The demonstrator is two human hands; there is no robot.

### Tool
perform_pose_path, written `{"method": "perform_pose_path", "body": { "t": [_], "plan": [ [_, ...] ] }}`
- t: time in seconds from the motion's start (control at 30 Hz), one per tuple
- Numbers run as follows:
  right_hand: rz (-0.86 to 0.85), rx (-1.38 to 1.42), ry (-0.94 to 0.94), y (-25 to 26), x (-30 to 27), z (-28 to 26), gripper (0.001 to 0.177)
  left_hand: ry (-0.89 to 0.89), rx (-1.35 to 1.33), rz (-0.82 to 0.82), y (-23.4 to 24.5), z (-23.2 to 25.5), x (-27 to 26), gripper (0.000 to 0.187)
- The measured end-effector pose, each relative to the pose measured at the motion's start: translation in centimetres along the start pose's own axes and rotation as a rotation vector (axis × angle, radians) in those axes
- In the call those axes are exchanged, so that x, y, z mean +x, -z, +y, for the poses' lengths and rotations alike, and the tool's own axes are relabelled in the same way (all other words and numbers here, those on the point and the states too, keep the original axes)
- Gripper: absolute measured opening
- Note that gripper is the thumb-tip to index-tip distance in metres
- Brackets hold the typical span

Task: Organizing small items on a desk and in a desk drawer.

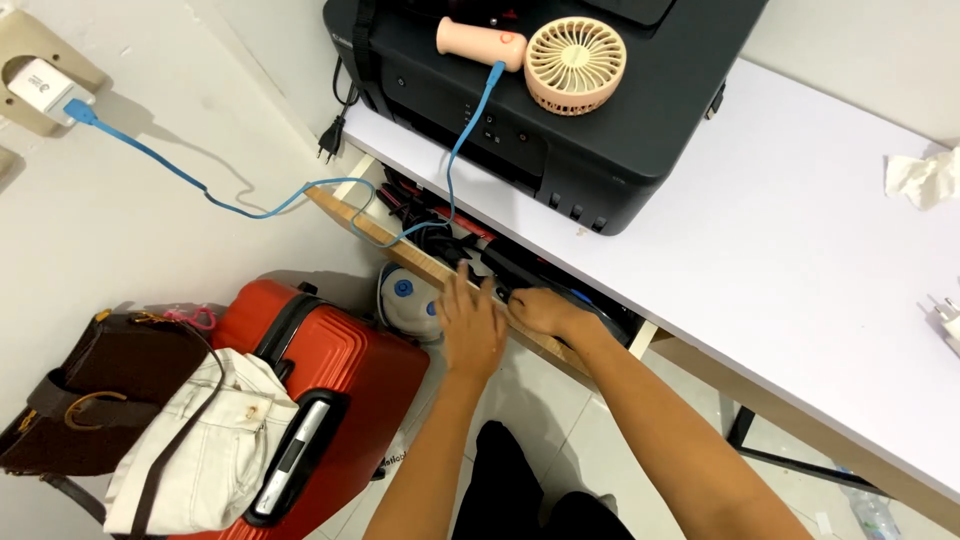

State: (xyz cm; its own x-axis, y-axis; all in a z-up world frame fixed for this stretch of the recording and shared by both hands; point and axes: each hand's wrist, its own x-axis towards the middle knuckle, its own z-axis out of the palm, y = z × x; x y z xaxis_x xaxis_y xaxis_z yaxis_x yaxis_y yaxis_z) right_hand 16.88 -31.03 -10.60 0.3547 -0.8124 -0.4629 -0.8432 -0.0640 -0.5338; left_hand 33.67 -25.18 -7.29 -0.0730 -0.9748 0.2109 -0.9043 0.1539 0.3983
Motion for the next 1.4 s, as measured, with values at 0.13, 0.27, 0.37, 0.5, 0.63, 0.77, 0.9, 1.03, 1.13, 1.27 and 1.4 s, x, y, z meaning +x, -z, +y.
{"method": "perform_pose_path", "body": {
  "t": [0.13, 0.27, 0.37, 0.5, 0.63, 0.77, 0.9, 1.03, 1.13, 1.27, 1.4],
  "plan": [
    [0.241, 0.000, 0.201, 0.1, -0.5, -1.5, 0.037, -0.150, 0.052, 0.001, -2.2, -0.7, 0.2, 0.045],
    [0.085, 0.105, -0.019, -0.3, 1.1, 0.0, 0.040, -0.162, 0.143, -0.168, -2.1, -0.6, 0.2, 0.035],
    [0.049, 0.027, 0.026, -0.2, 2.4, 0.8, 0.038, -0.123, 0.107, -0.210, -1.5, -0.4, 0.3, 0.035],
    [-0.089, -0.097, 0.031, 0.0, 2.0, 1.0, 0.033, -0.144, 0.018, -0.109, -1.7, -0.6, -0.5, 0.048],
    [0.191, 0.065, 0.057, 0.6, 0.0, -1.1, 0.033, -0.120, -0.067, 0.111, -2.2, -1.0, -1.2, 0.059],
    [0.719, 0.316, 0.217, 1.8, -2.0, -3.8, 0.029, 0.258, -0.693, 0.138, -5.1, -1.4, -1.6, 0.082],
    [0.461, 1.027, 0.169, 4.1, -5.2, -7.2, 0.029, 0.636, -1.113, -0.087, -11.0, -2.8, 0.1, 0.098],
    [0.215, 1.246, -0.163, 3.6, -9.0, -8.5, 0.028, 0.629, -1.322, -0.221, -10.0, -5.2, 1.6, 0.103],
    [-0.288, 1.493, -0.006, 0.1, -8.4, -4.7, 0.037, 0.594, -1.529, -0.451, -7.2, -4.9, 1.5, 0.097],
    [-0.341, 1.427, 0.061, 0.0, -9.9, -4.9, 0.044, 0.671, -1.354, -0.569, -6.4, -5.1, 1.8, 0.096],
    [-0.315, 1.163, -0.008, -2.1, -8.6, -1.9, 0.057, 0.543, -1.469, -0.574, -5.1, -4.4, 3.3, 0.075]
  ]
}}
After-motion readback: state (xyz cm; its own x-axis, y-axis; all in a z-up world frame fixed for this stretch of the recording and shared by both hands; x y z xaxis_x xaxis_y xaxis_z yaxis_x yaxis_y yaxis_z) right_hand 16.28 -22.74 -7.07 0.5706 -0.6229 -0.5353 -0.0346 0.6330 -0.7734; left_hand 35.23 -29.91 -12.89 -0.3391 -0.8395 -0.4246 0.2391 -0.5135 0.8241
